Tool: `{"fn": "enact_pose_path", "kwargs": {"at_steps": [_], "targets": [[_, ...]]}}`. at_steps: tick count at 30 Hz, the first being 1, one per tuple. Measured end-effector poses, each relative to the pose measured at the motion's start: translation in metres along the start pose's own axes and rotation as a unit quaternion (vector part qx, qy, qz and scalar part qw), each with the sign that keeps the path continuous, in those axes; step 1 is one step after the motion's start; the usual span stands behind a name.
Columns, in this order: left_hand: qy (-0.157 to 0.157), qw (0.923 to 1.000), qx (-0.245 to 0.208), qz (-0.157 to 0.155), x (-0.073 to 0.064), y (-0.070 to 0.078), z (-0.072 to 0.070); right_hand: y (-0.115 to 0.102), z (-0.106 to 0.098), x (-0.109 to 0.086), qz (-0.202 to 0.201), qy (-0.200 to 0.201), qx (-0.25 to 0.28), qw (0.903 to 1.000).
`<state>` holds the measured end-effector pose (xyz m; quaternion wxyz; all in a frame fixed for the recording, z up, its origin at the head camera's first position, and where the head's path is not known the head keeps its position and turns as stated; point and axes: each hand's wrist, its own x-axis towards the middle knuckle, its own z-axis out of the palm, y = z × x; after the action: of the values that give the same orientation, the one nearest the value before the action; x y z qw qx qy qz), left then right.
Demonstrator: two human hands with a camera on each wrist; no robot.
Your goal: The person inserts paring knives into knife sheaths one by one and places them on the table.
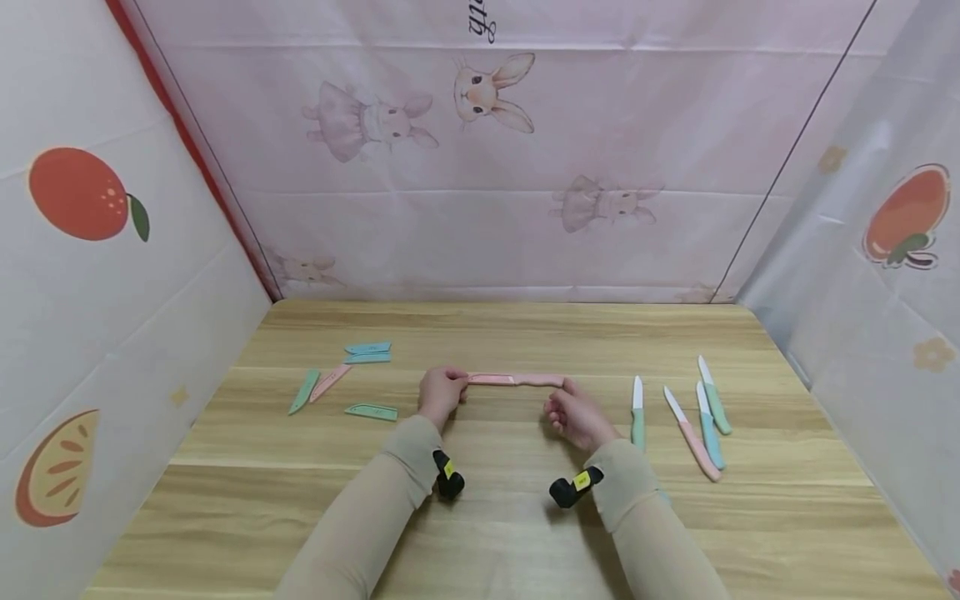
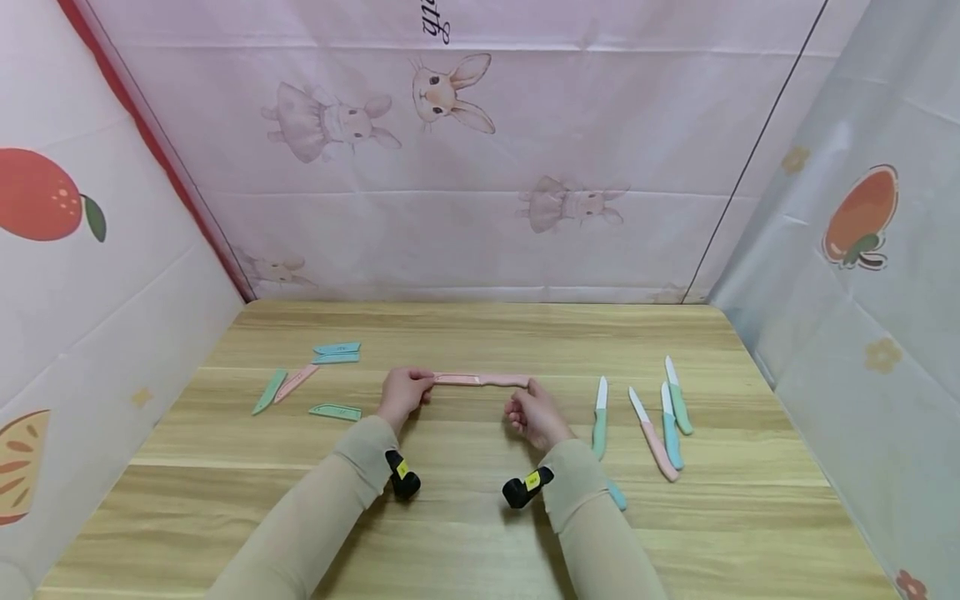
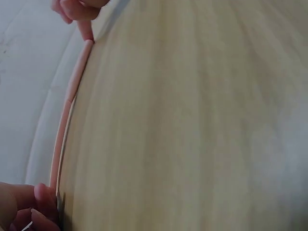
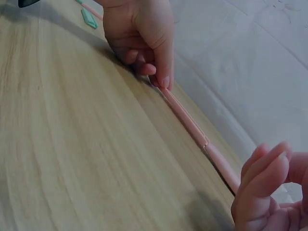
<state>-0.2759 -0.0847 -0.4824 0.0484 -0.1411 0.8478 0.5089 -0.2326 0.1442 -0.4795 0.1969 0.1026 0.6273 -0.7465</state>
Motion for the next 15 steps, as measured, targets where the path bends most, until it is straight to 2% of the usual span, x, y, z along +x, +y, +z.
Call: {"fn": "enact_pose_path", "kwargs": {"at_steps": [8, 12, 15], "targets": [[-0.004, 0.9997, 0.023, -0.001, 0.002, 0.002, 0.000, 0.002, -0.002, 0.001, 0.007, -0.025, 0.008, 0.9996], [-0.018, 0.9998, 0.010, 0.009, 0.001, 0.000, -0.002, 0.003, -0.005, 0.000, 0.005, -0.036, 0.022, 0.9991], [-0.032, 0.9991, 0.005, 0.027, 0.001, -0.003, -0.010, 0.000, -0.009, -0.003, -0.004, -0.041, 0.040, 0.9984]]}}
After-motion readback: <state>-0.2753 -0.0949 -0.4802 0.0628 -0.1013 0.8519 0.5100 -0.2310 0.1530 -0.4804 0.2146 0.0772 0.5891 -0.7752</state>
